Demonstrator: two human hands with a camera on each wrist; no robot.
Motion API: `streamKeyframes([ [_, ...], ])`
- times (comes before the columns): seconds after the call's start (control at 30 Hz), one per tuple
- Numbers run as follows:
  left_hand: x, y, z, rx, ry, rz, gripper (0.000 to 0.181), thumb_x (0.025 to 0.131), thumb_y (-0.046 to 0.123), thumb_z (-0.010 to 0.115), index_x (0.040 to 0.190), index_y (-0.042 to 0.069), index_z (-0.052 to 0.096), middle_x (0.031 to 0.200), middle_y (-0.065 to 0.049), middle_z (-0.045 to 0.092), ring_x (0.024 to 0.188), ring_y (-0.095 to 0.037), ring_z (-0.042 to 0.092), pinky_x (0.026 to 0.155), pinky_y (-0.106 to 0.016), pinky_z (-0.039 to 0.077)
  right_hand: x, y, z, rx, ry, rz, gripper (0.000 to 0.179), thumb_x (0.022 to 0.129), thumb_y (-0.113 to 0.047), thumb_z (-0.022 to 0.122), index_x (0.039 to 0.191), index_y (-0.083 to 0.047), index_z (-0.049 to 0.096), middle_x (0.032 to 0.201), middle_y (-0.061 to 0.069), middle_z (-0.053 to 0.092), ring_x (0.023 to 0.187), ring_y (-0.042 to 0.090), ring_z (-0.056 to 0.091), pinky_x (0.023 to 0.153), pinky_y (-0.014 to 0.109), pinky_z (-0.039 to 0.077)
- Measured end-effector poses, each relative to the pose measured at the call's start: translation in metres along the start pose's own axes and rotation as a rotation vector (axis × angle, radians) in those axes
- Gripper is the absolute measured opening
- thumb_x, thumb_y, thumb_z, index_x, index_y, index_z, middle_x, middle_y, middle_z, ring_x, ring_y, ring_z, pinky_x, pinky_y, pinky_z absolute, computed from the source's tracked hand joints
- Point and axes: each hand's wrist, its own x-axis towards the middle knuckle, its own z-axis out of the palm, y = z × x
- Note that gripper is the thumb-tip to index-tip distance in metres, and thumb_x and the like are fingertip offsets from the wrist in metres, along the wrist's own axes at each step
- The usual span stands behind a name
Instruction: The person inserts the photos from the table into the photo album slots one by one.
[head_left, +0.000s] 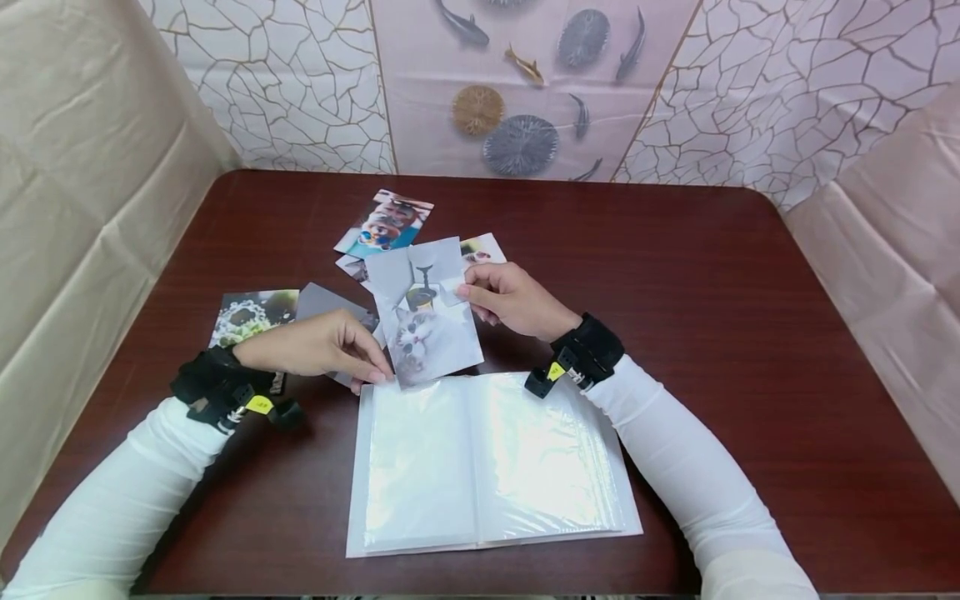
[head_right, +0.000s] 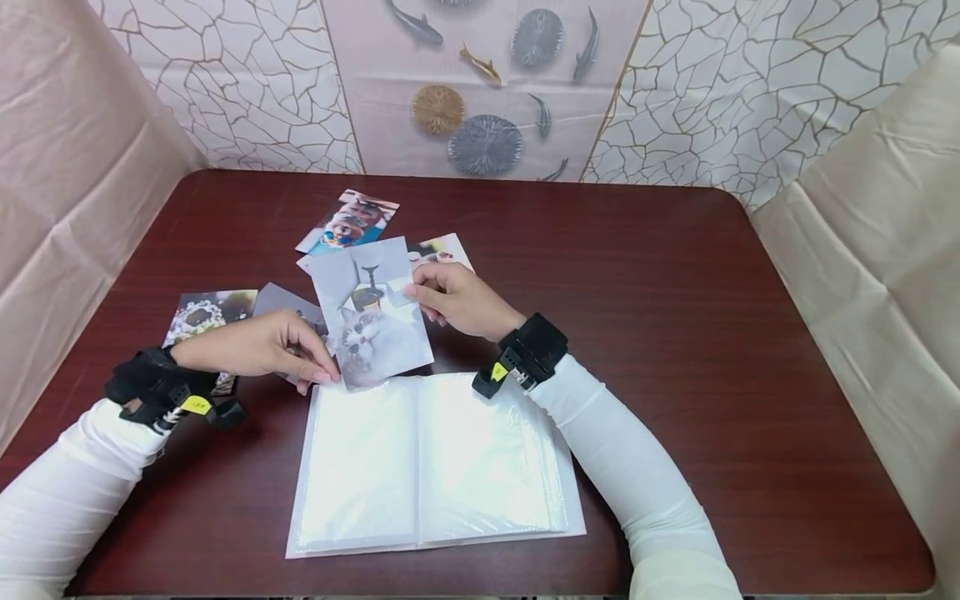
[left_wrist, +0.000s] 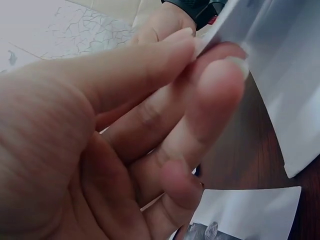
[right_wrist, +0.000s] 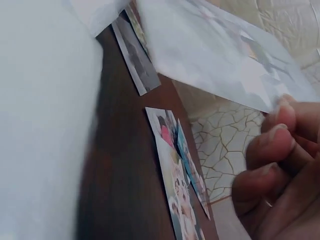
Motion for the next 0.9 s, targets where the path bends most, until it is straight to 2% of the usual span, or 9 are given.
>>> streamKeyframes([
  [0.2,0.001,0.000,0.000,-0.004,-0.009,0.024,0.017,0.093,0.014,0.073,0.108,0.007,0.079,0.098,-0.007,0.078,0.073,-0.017,0.065,0.068,-0.026,0.056,0.000,-0.004,-0.002,0.038,0.068,-0.008,0.019,0.105,-0.011,0.054,0.089,-0.001,0.057,0.064,0.005,0.047,0.058,0.018,0.044,0.056,0.027,0.039],
  [0.43,0.001,0.000,-0.001,0.006,0.001,0.036,0.017,0.094,0.014,0.073,0.108,0.007,0.079,0.098,-0.006,0.077,0.071,-0.017,0.065,0.066,-0.026,0.055,-0.001,-0.003,0.002,0.068,0.013,0.003,0.018,0.106,-0.008,0.052,0.091,0.001,0.056,0.065,0.004,0.047,0.060,0.017,0.044,0.059,0.026,0.039],
  [0.7,-0.001,0.003,-0.001,0.010,0.045,0.007,0.014,0.091,0.017,0.076,0.102,0.009,0.078,0.089,-0.006,0.077,0.068,-0.021,0.069,0.067,-0.031,0.060,-0.001,-0.001,0.007,0.089,0.002,0.025,0.016,0.105,-0.008,0.053,0.092,0.000,0.056,0.066,0.003,0.048,0.061,0.017,0.045,0.059,0.025,0.040],
  [0.9,-0.004,0.006,-0.001,-0.028,0.050,0.034,0.014,0.091,0.014,0.075,0.102,0.006,0.076,0.091,-0.009,0.077,0.066,-0.026,0.070,0.071,-0.031,0.061,0.000,0.001,0.009,0.105,0.001,0.042,0.018,0.105,-0.008,0.053,0.091,0.002,0.053,0.066,0.004,0.048,0.060,0.017,0.044,0.057,0.027,0.039],
])
